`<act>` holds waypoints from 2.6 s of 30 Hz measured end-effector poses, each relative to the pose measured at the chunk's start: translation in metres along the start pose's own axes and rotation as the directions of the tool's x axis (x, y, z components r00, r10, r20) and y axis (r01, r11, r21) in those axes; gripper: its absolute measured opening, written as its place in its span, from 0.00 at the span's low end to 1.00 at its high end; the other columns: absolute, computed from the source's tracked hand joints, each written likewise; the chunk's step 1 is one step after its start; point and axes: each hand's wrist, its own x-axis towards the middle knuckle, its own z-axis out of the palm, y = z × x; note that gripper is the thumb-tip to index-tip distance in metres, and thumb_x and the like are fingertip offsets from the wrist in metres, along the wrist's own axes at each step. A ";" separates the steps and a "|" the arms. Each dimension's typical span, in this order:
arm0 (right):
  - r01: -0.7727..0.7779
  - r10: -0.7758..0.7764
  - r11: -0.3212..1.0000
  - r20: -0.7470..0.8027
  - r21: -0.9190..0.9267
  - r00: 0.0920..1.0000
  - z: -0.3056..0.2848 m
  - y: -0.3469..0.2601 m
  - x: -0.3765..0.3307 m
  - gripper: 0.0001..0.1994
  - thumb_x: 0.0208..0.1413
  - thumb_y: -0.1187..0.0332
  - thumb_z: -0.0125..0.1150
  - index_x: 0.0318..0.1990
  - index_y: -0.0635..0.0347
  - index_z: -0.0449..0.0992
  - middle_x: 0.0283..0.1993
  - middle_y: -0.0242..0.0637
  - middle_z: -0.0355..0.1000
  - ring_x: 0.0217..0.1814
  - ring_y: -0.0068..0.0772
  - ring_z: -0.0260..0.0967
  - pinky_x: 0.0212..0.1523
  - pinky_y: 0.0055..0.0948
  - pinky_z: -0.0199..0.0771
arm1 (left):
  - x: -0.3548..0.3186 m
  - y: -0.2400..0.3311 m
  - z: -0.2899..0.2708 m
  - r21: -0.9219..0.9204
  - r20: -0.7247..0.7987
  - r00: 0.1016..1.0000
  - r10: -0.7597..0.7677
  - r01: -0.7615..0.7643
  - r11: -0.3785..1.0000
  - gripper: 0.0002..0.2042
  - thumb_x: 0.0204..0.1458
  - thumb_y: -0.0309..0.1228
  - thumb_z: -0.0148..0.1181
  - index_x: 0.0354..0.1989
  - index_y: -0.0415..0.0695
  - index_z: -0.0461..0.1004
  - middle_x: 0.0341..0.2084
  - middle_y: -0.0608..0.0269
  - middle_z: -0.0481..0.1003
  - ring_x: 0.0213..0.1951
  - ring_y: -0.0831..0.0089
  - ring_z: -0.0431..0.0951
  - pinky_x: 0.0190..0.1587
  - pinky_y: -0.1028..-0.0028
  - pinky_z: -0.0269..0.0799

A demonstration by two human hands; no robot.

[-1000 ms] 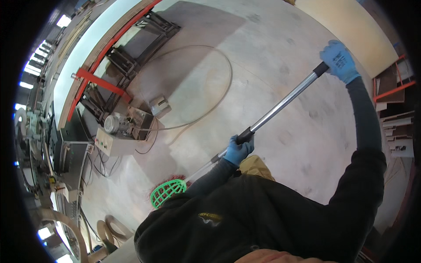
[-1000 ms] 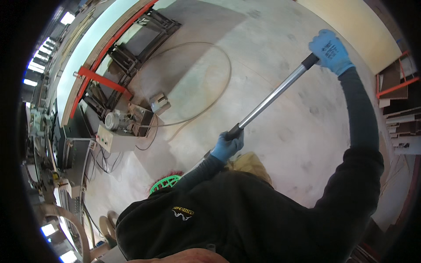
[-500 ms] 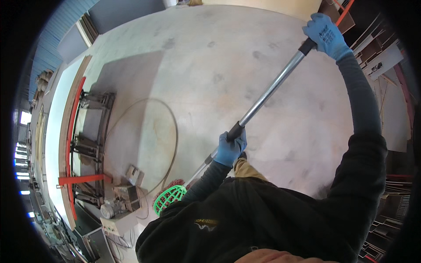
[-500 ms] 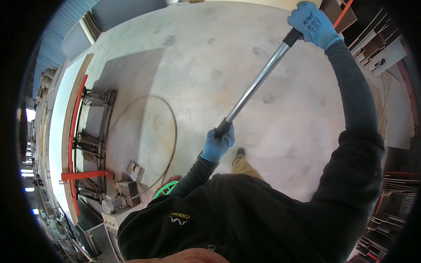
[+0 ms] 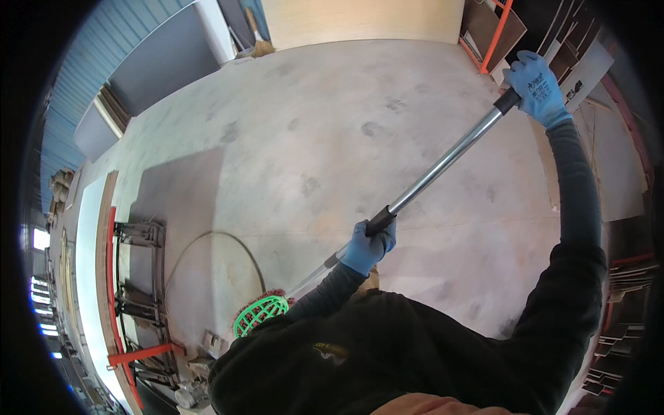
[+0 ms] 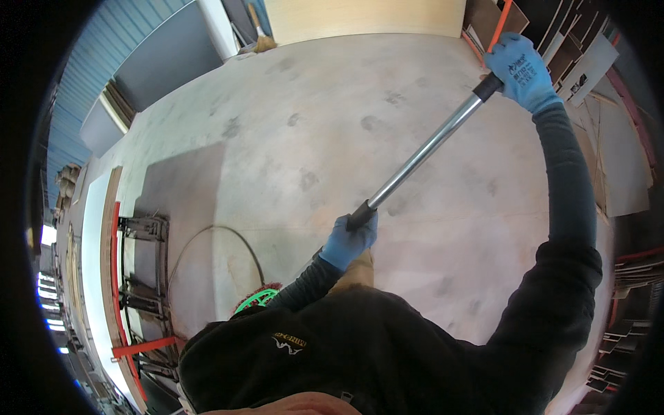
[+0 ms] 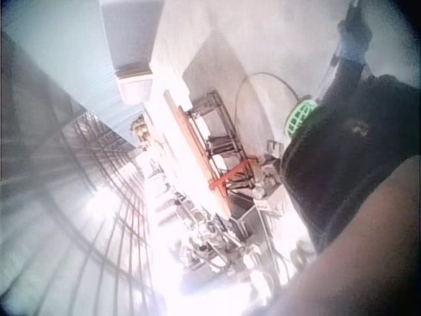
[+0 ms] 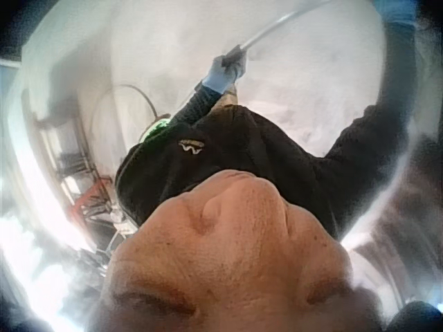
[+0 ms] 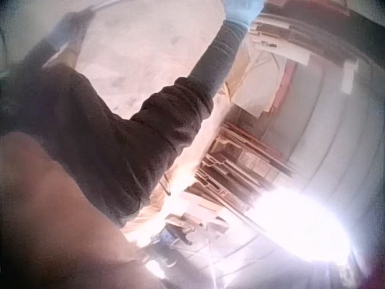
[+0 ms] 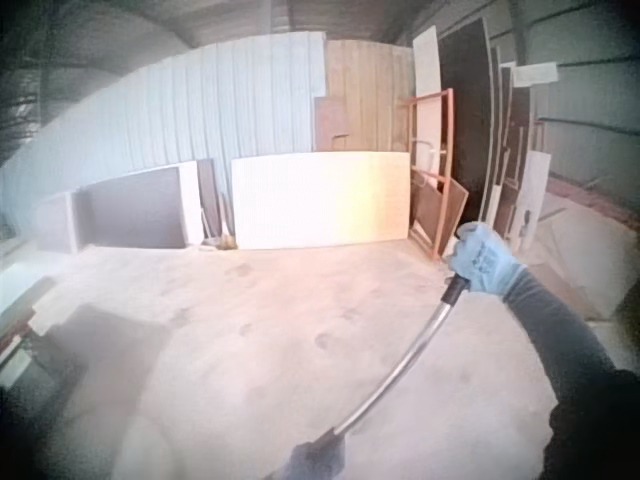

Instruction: The person assists another worker to tie a large sack of sawdust, then uses a hand truck to move the sack to a storage area. Afterward, the person sweeps sawdust from the floor with a broom and dustpan, gathering the debris into a pile.

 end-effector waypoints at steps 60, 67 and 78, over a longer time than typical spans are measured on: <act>0.234 -0.684 -0.536 0.255 -0.811 -0.683 -0.103 -0.609 -0.221 0.26 0.52 0.49 0.59 0.46 0.64 0.81 0.52 0.52 0.77 0.54 0.49 0.76 0.55 0.42 0.74 | 0.661 0.076 0.000 0.330 -0.704 0.483 0.521 0.871 -0.363 0.26 0.59 0.54 0.52 0.54 0.45 0.66 0.50 0.52 0.77 0.49 0.54 0.79 0.52 0.54 0.76; 0.178 -0.467 -0.827 0.475 -0.534 -0.746 -0.146 -0.602 -0.245 0.23 0.53 0.50 0.59 0.47 0.59 0.82 0.51 0.48 0.78 0.56 0.44 0.75 0.59 0.38 0.71 | 0.457 0.024 -0.120 -0.231 -0.798 0.312 0.515 0.632 -0.740 0.30 0.62 0.50 0.47 0.63 0.38 0.59 0.61 0.42 0.68 0.60 0.46 0.71 0.62 0.50 0.66; 0.262 -0.490 -0.781 0.295 -0.567 -0.820 -0.318 -0.623 -0.378 0.24 0.52 0.50 0.61 0.49 0.59 0.81 0.51 0.48 0.79 0.56 0.41 0.76 0.58 0.38 0.72 | 0.304 -0.078 -0.264 -0.410 -0.792 0.269 0.547 0.430 -0.805 0.31 0.62 0.49 0.50 0.65 0.37 0.59 0.60 0.41 0.69 0.57 0.45 0.73 0.60 0.50 0.68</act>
